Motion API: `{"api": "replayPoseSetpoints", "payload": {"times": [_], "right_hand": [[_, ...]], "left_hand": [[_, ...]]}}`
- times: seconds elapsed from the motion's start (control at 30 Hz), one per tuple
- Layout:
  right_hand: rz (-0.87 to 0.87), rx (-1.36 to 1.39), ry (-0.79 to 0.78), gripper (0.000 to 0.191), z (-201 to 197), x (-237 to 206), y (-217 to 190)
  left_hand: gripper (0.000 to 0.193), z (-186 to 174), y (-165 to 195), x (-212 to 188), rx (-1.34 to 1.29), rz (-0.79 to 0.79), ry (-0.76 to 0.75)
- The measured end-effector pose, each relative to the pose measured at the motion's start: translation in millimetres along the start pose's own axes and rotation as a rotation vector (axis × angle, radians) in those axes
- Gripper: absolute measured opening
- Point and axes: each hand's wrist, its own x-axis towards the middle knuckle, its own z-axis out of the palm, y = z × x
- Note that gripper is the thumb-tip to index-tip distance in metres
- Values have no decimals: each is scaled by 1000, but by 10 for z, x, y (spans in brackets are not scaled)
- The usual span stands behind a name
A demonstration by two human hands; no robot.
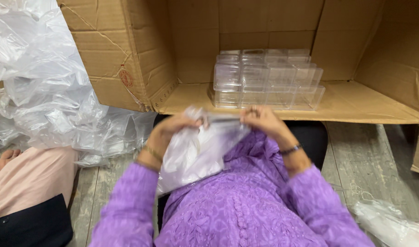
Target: The person sits on the floor in front of an open cardboard box and packs clear plastic containers. They place each container into a clear plastic bag, wrap it, and set the bagged container into the cardboard box, repeating this for a row of containers.
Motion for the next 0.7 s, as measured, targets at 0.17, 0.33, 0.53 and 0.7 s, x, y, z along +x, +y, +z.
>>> {"api": "replayPoseSetpoints", "payload": {"times": [0.17, 0.33, 0.53, 0.7], "right_hand": [[-262, -1040, 552, 17, 94, 846, -163], [-137, -1207, 494, 17, 363, 972, -321], [-429, -861, 773, 20, 462, 974, -270], [-222, -406, 769, 25, 419, 980, -255]], "left_hand": [[18, -443, -4, 1135, 298, -275, 460], [24, -355, -200, 1485, 665, -103, 647], [35, -318, -340, 1414, 249, -117, 580], [38, -194, -210, 1325, 199, -130, 667]]}}
